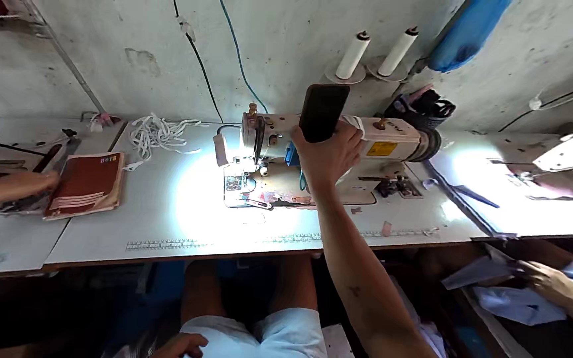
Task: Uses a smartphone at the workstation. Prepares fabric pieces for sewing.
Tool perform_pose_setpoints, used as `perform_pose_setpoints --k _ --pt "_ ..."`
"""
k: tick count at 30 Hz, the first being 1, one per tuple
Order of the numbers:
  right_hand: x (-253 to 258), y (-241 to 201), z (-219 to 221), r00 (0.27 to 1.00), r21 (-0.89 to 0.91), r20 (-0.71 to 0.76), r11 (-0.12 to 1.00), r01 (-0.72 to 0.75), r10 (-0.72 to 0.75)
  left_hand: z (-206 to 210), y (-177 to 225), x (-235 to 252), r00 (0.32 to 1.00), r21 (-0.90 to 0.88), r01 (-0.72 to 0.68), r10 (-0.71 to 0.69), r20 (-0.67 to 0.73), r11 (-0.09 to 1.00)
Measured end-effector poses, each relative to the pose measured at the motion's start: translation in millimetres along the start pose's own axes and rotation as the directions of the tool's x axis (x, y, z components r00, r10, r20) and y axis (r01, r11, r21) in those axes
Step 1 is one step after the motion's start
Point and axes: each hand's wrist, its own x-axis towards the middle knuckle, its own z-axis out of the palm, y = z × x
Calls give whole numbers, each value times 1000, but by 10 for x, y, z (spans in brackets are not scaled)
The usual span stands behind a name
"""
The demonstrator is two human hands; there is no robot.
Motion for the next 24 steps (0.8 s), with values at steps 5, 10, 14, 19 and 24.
perform_pose_setpoints --k 5,10,14,19,24 --pt "162 -176 -191 988 214 -144 973 87 -57 254 147 446 962 -9 -263 262 -76 965" --pt "396 -329 -555 931 540 -346 786 300 -117 368 337 807 928 -2 -340 335 -162 940" --pt "159 -134 -731 938 593 -253 728 344 -238 280 609 1125 872 -24 -439 420 -250 898" --pt "-183 124 -643 974 598 -57 774 209 -219 76 1089 1631 813 -49 -525 483 -326 850" --pt "-619 353 -524 988 628 92 777 39 -123 57 1459 2228 846 -158 -496 435 -309 854"
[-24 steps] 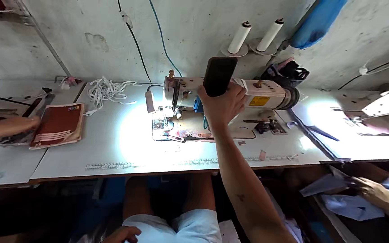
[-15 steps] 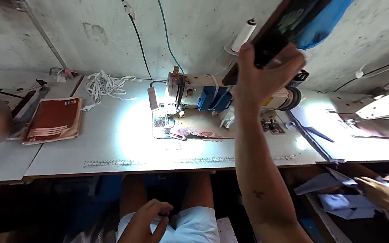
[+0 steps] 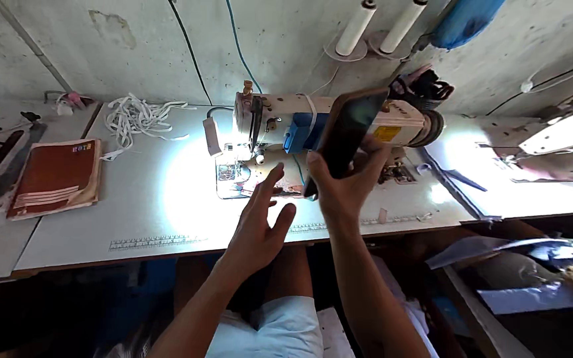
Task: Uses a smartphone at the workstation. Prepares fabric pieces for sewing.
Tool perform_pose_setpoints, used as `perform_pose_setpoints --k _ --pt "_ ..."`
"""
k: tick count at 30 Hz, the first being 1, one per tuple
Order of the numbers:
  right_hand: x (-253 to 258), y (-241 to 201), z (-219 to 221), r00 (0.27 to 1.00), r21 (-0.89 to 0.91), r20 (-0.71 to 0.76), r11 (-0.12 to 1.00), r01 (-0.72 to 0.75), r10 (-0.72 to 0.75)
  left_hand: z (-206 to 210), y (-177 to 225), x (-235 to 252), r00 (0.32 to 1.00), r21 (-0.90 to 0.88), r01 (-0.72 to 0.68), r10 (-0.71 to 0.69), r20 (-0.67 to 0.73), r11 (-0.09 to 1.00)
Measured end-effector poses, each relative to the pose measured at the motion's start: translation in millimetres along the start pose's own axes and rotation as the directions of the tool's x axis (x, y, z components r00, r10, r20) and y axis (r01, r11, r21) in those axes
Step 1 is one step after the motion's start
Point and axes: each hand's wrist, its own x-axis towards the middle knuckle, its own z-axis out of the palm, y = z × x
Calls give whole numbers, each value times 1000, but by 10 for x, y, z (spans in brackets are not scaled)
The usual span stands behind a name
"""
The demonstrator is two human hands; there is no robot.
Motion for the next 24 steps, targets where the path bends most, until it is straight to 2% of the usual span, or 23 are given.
perform_pose_setpoints --k 4,6,9,11,13,18,24 --pt "-160 131 61 989 108 4 983 -147 147 211 -87 185 999 -59 9 -7 42 998" --pt "-190 186 42 979 108 52 974 -200 195 245 -151 190 998 -50 18 -15 62 999" --pt "-186 254 -102 939 144 267 955 -259 215 240 -208 214 996 -36 38 -35 79 999" --pt "-171 352 -209 890 240 427 930 -280 158 210 -218 247 997 -48 42 -39 68 998" --pt "-170 429 -264 854 286 509 914 -288 110 181 -219 268 997 -58 54 -50 64 997" --pt "-146 480 -301 855 318 516 913 -254 58 206 -220 248 994 -107 74 -65 86 991" --pt "-124 475 -313 832 378 551 868 -321 68 193 -227 212 993 -127 87 -77 87 988"
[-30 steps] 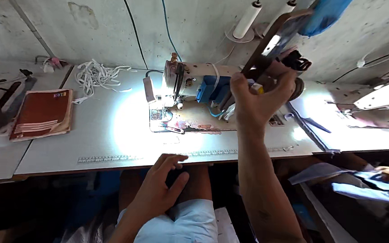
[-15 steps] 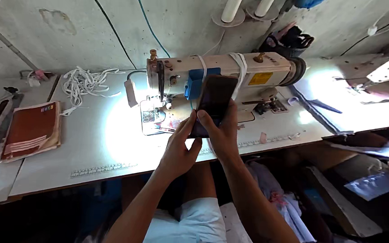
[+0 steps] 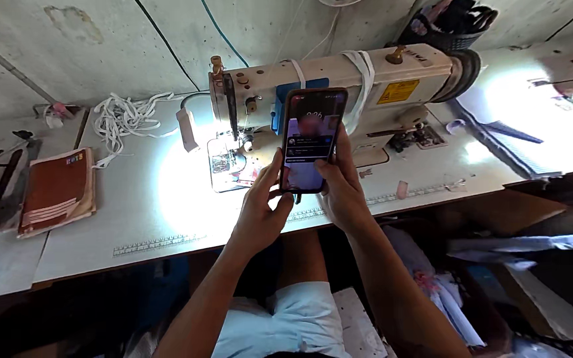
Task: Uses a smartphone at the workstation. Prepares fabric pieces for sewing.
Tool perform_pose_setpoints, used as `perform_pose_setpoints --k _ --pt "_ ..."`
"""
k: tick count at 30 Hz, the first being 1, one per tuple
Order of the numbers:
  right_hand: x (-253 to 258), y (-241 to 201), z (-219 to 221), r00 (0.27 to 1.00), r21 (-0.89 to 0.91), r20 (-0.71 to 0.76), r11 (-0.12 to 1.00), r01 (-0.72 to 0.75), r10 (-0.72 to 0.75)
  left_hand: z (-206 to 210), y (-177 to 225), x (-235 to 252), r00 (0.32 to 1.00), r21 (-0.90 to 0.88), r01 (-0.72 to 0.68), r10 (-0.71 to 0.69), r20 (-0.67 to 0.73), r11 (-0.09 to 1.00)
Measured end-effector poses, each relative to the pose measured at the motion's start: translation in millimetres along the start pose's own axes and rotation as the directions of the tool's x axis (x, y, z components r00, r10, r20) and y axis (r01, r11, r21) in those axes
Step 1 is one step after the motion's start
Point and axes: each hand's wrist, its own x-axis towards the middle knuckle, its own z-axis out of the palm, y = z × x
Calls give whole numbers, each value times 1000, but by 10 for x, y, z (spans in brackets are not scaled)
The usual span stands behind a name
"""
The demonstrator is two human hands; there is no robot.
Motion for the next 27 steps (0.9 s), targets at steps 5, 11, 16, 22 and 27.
perform_pose_setpoints --k 5,11,16,22,27 --pt "-28 0 18 1000 -74 -23 997 14 -16 3 4 2 1000 29 -21 21 17 999" --pt "-18 3 -40 994 -135 68 986 93 -85 -20 54 5 1000 57 -20 20 8 998" --pt "-8 23 -3 996 -191 21 977 95 -92 -27 63 -10 1000 42 -28 27 12 999" --pt "-9 28 45 995 -256 4 962 99 -101 -37 42 -36 1000 56 -21 20 15 998" --pt "-21 23 19 996 -135 38 987 83 -79 -52 32 -48 1000 37 -23 22 9 999"
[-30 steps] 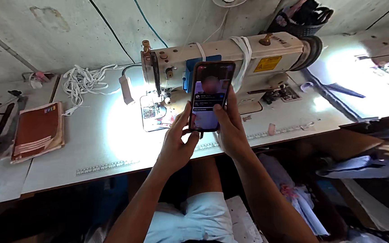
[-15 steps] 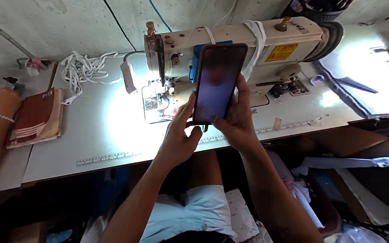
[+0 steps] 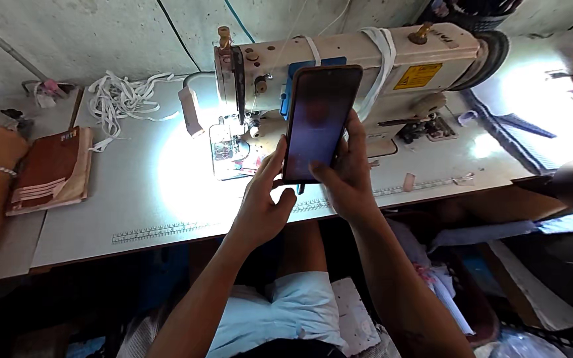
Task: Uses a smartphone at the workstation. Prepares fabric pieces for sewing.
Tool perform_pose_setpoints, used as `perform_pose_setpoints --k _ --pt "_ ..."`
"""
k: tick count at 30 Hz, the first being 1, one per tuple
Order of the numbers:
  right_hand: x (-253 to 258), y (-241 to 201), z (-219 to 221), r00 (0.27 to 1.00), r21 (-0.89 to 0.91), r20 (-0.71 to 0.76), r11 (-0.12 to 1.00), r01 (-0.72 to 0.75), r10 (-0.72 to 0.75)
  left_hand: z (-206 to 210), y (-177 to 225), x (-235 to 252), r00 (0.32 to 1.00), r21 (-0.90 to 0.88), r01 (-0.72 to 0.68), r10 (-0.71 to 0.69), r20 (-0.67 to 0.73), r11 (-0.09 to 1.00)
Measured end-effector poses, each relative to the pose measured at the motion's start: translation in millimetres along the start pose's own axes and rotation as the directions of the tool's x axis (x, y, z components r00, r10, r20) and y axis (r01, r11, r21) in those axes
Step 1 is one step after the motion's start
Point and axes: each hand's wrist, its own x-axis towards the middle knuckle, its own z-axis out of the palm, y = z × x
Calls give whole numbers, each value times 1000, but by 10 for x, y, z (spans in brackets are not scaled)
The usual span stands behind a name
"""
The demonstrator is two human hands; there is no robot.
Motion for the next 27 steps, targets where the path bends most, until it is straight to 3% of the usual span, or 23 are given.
perform_pose_setpoints --k 8,13,27 --pt "2 4 -10 1000 60 0 998 -31 31 17 -11 -23 1000 -24 5 -5 4 1000" --pt "6 -5 144 978 -130 -209 991 -25 -2 91 -41 -61 1000 -21 21 -20 13 1000" --pt "-14 -25 125 990 -100 -140 995 -24 9 49 -42 -42 1000 -33 -6 6 2 999"
